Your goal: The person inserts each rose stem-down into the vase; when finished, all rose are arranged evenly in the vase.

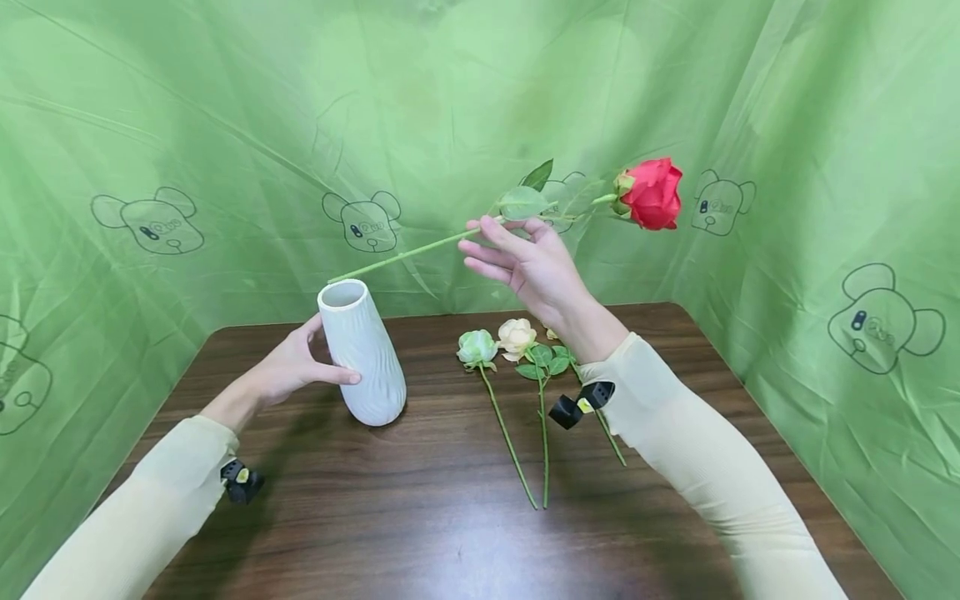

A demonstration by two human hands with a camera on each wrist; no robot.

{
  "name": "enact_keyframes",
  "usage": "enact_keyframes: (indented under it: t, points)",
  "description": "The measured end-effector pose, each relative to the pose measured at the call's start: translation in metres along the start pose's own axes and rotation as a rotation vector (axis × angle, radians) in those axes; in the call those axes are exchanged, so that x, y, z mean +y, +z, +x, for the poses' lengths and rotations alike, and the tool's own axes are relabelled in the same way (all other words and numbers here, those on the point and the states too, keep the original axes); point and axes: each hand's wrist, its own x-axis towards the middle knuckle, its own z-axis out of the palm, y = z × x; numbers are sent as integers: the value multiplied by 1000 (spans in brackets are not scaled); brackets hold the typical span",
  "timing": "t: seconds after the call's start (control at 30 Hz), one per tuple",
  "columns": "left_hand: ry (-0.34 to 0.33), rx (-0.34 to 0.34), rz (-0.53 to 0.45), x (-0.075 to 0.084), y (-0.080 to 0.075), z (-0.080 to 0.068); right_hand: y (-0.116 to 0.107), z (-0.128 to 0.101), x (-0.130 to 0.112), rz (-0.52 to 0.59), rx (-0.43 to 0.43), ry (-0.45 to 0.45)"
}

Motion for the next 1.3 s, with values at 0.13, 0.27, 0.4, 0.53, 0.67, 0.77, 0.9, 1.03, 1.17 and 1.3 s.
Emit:
enact_keyframes:
  t: [0.13,0.27,0.4,0.53,0.67,0.77,0.9,1.03,1.17,1.3]
  points:
    - [-1,-2,4,0,-1,0,-1,1,2,-61,-15,34]
    - [-17,6,15,0,-3,-4,2,2,2,-142,-54,74]
    - [-23,8,19,0,-4,-7,8,5,-1,-185,-87,93]
    - [-15,3,18,0,-5,-7,15,8,-2,-193,-103,108]
    - [-16,0,16,1,-6,-7,19,12,1,-175,-104,125]
    - [-19,0,11,1,-6,-8,20,16,5,-158,-107,137]
    - [-13,2,12,0,-5,-8,23,21,9,-150,-116,152]
    - [-10,1,9,-1,-5,-7,27,25,12,-152,-123,168]
    - [-13,0,12,-2,-5,-6,32,30,16,-158,-138,173]
    - [-12,-1,5,-3,-5,-5,38,37,22,-165,-149,175]
